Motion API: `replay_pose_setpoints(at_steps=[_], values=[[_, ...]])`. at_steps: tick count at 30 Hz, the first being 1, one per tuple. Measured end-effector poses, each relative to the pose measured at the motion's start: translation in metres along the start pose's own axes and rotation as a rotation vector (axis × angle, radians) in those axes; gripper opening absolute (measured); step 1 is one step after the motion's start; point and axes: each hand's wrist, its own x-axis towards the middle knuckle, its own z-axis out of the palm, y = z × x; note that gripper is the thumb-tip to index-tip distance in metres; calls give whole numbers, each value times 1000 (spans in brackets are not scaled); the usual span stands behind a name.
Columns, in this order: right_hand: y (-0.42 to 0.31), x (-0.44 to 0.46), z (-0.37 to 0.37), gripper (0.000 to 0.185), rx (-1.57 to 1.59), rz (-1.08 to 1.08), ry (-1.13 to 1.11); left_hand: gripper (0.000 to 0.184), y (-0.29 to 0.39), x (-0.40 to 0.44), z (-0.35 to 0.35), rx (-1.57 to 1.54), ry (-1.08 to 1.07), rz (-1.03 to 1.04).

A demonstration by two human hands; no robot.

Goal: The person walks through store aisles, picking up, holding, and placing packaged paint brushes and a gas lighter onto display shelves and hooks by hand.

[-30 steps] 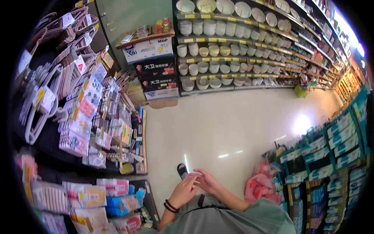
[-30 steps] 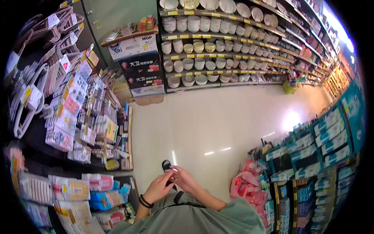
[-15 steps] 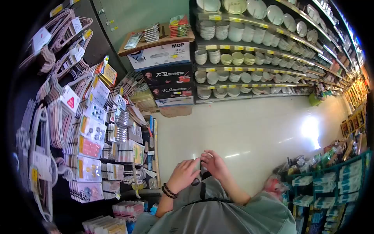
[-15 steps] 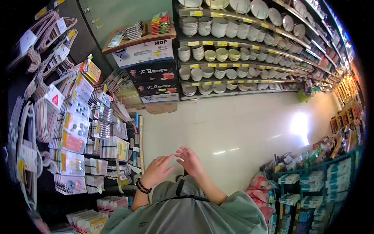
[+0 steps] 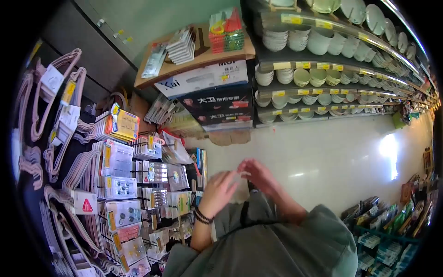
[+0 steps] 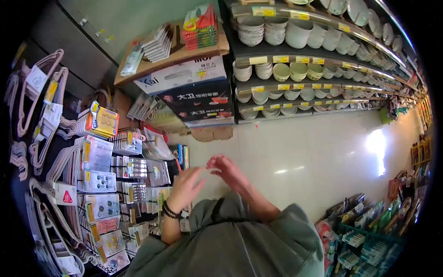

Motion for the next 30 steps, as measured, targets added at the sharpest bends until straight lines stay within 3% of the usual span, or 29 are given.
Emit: replay_pose_setpoints(at_steps=[4, 7, 8, 12, 16, 21, 25, 28, 30], values=[[-50, 69, 18, 25, 12, -34, -83, 30, -14, 79, -38, -34, 228, -2], [-79, 110, 38, 23, 21, -33, -82, 26, -36, 125, -60, -171, 274, -87], [-89, 123, 43, 23, 8, -43, -101, 25, -46, 143, -67, -154, 340, -25], [-118, 189, 60, 21, -66, -99, -179, 24, -109, 209, -95, -227, 531, -87], [-157, 256, 88, 21, -188, -134, -249, 24, -167, 281, -137, -166, 752, -8], [-214, 335, 149, 32, -298, -160, -198, 43, -221, 348, -179, -152, 821, 4], [-234, 390, 173, 52, -412, -251, -141, 49, -245, 387, -195, -208, 898, -26], [-243, 414, 185, 60, -482, -299, -111, 41, -256, 404, -199, -361, 829, -14], [-248, 423, 185, 60, -570, -297, -133, 35, -256, 409, -201, -282, 805, -22]])
